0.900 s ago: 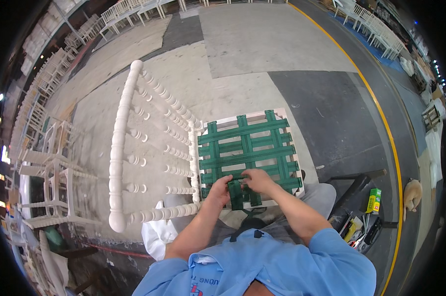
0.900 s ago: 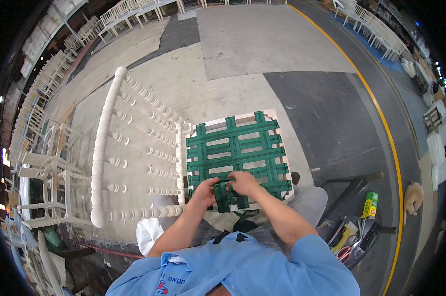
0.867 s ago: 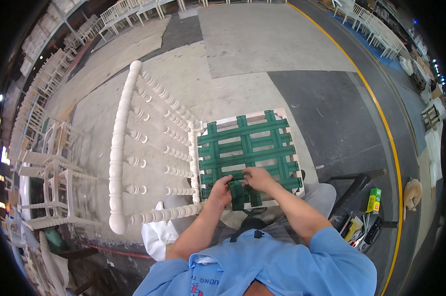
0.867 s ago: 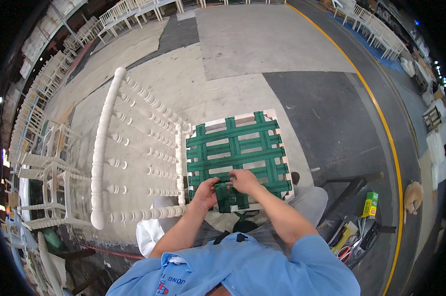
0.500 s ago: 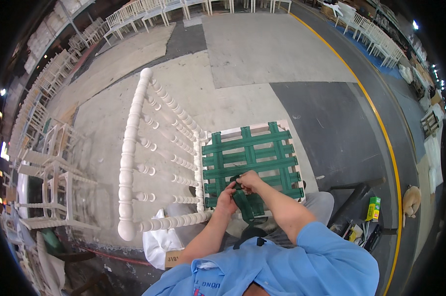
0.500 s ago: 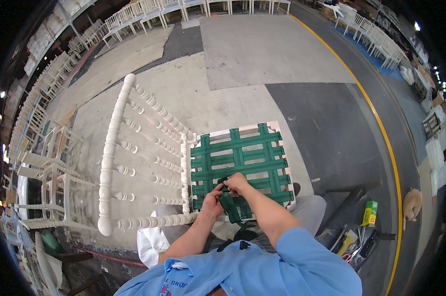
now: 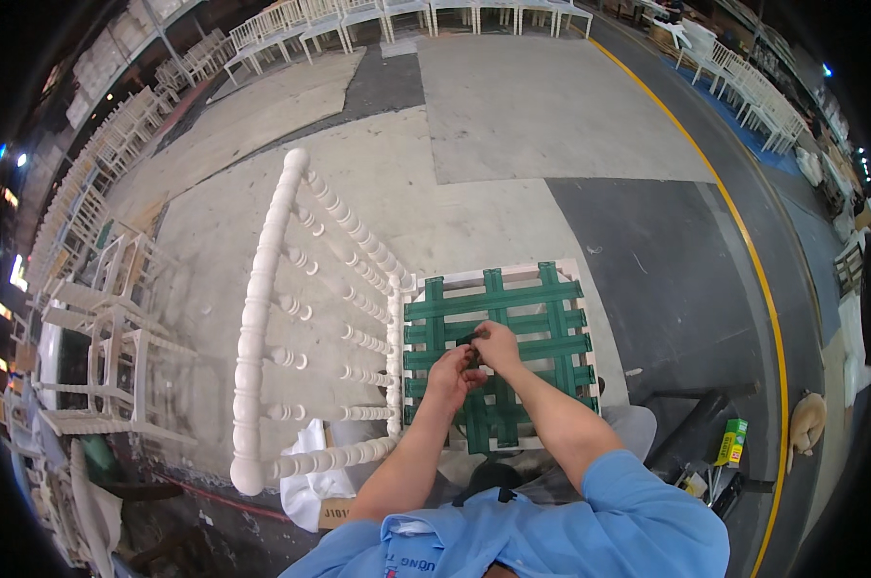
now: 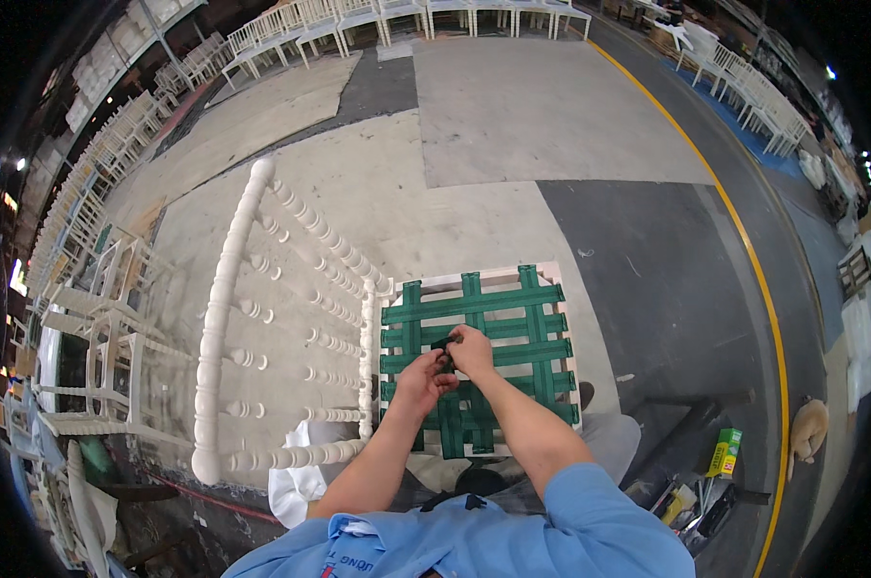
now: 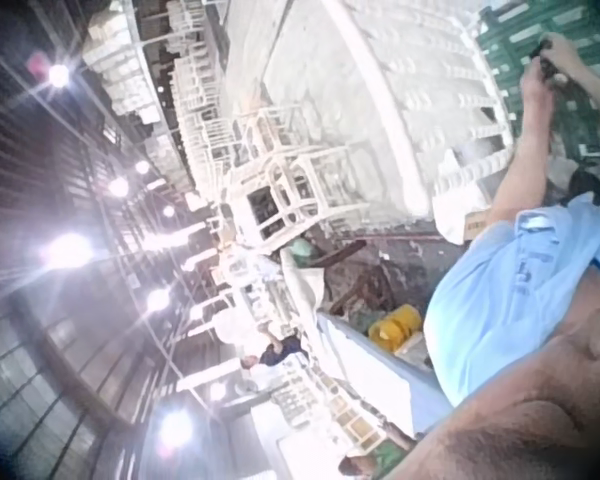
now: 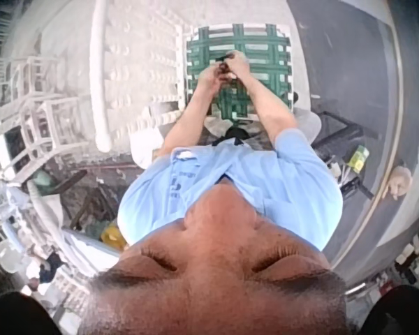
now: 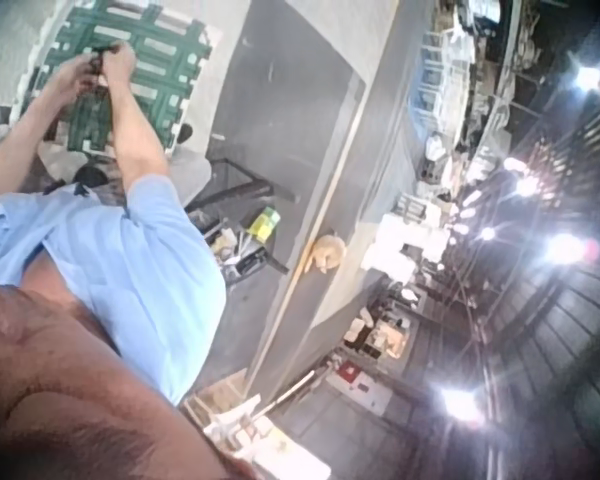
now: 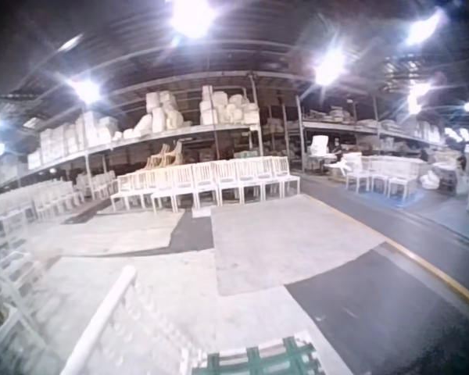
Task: The person weaves green plastic strips into the seat of a white wooden chair, using a hammer to tap the strips into place and scissors to trim excess material. The person repeatedly threads, hammers, and cuts the strips to form a woven seat pattern.
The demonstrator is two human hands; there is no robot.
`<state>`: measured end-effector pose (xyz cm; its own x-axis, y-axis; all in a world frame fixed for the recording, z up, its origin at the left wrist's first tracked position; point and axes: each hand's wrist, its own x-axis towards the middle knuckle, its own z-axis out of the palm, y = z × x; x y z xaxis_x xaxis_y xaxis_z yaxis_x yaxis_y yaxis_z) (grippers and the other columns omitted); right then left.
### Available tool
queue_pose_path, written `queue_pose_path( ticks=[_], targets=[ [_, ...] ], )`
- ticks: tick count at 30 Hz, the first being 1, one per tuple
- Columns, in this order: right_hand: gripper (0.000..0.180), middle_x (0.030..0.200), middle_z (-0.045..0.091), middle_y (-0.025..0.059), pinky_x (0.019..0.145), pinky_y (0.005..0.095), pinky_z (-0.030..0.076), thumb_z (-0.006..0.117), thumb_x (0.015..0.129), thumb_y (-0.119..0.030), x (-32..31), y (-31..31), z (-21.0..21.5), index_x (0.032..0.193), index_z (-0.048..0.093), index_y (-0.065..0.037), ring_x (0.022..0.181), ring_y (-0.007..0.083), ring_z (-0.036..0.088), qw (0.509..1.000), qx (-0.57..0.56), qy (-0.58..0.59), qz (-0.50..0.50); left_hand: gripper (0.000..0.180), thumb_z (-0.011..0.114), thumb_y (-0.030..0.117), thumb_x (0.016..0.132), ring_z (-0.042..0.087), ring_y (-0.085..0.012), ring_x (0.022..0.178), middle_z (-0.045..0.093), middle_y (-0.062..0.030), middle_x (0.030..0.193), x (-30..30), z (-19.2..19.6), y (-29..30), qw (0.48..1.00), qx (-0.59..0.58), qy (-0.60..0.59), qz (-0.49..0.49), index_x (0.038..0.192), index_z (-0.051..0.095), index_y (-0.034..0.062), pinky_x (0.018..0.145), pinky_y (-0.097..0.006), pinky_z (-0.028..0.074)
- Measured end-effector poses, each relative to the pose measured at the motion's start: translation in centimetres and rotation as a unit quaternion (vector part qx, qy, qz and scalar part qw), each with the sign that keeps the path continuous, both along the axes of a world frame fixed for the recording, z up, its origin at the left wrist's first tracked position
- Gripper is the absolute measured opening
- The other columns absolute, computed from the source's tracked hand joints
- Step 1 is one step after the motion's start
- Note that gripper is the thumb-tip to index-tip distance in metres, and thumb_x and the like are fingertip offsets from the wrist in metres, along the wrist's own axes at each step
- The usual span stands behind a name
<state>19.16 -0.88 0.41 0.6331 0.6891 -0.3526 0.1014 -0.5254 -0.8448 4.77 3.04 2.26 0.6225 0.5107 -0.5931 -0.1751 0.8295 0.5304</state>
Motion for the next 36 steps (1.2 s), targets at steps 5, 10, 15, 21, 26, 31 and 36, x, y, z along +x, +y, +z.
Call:
queue_pose_path(
  ticks=[5, 10, 15, 21, 26, 31, 36],
  targets=[
    [0.022, 0.090, 0.073, 0.0171, 0.078, 0.0434, 0.057, 0.070, 0.079, -0.015, 1.4, 0.9, -0.5, 0.098, 0.072, -0.005, 0.083, 0.0343, 0.072, 0.983, 0.013, -0.173, 0.067, 0.035, 0.052, 0.024, 0.104, 0.058, -0.0221, 0.069, 0.058, -0.0164, 0.106, 3.3, -1.3, 2.8, 0.993, -0.091, -0.026, 0.071, 0.133, 0.051, 0.0053, 0.069, -0.043, 0.056],
    [0.026, 0.100, 0.074, 0.0182, 0.083, 0.0453, 0.056, 0.067, 0.083, -0.019, 2.6, 1.5, -0.9, 0.103, 0.076, -0.006, 0.094, 0.0372, 0.071, 0.979, 0.002, -0.190, 0.070, 0.031, 0.055, 0.033, 0.102, 0.056, -0.0192, 0.068, 0.062, -0.0098, 0.099, 5.6, -3.3, 4.7, 0.989, -0.098, -0.049, 0.096, 0.125, 0.061, 0.0130, 0.064, -0.037, 0.053],
    [0.027, 0.094, 0.074, 0.0189, 0.082, 0.0468, 0.056, 0.067, 0.086, -0.029, 3.9, 3.9, -0.5, 0.097, 0.078, -0.007, 0.092, 0.0384, 0.071, 0.971, -0.068, -0.217, 0.070, 0.029, 0.055, 0.042, 0.102, 0.054, -0.0170, 0.065, 0.065, -0.0027, 0.092, 6.0, -4.4, 5.0, 0.984, -0.119, -0.058, 0.116, 0.114, 0.065, 0.0174, 0.062, -0.035, 0.053],
    [0.027, 0.090, 0.074, 0.0176, 0.080, 0.0479, 0.057, 0.067, 0.084, -0.031, 3.2, 5.7, -0.8, 0.090, 0.079, -0.008, 0.090, 0.0381, 0.071, 0.974, -0.103, -0.190, 0.070, 0.027, 0.049, 0.037, 0.105, 0.054, -0.0172, 0.059, 0.065, -0.0054, 0.093, 6.4, -5.2, 5.5, 0.977, -0.158, -0.063, 0.126, 0.107, 0.062, 0.0128, 0.060, -0.035, 0.056],
    [0.023, 0.089, 0.074, 0.0158, 0.079, 0.0483, 0.057, 0.064, 0.082, -0.027, 2.5, 5.8, -1.1, 0.087, 0.079, -0.010, 0.088, 0.0376, 0.071, 0.971, -0.079, -0.215, 0.067, 0.024, 0.045, 0.029, 0.106, 0.058, -0.0197, 0.064, 0.065, -0.0081, 0.094, 5.8, -5.5, 5.7, 0.978, -0.146, -0.089, 0.121, 0.108, 0.061, 0.0107, 0.062, -0.038, 0.057],
    [0.022, 0.093, 0.074, 0.0159, 0.083, 0.0487, 0.056, 0.063, 0.082, -0.025, 2.7, 6.1, -1.2, 0.091, 0.079, -0.011, 0.093, 0.0378, 0.071, 0.958, -0.061, -0.246, 0.131, 0.022, 0.048, 0.022, 0.104, 0.059, -0.0264, 0.069, 0.062, -0.0107, 0.100, 5.2, -3.5, 5.8, 0.982, -0.152, -0.061, 0.095, 0.113, 0.059, 0.0061, 0.070, -0.045, 0.058],
    [0.015, 0.074, 0.069, 0.0113, 0.058, 0.0422, 0.051, 0.068, 0.083, -0.020, 3.7, 6.0, -1.5, 0.083, 0.073, -0.005, 0.065, 0.0277, 0.066, 0.997, 0.047, -0.056, -0.023, 0.021, 0.049, 0.014, 0.101, 0.064, -0.0266, 0.065, 0.063, -0.0115, 0.093, 3.8, -0.8, 4.0, 0.978, 0.028, 0.208, 0.016, 0.117, 0.058, 0.0038, 0.058, -0.041, 0.058]
  ],
)
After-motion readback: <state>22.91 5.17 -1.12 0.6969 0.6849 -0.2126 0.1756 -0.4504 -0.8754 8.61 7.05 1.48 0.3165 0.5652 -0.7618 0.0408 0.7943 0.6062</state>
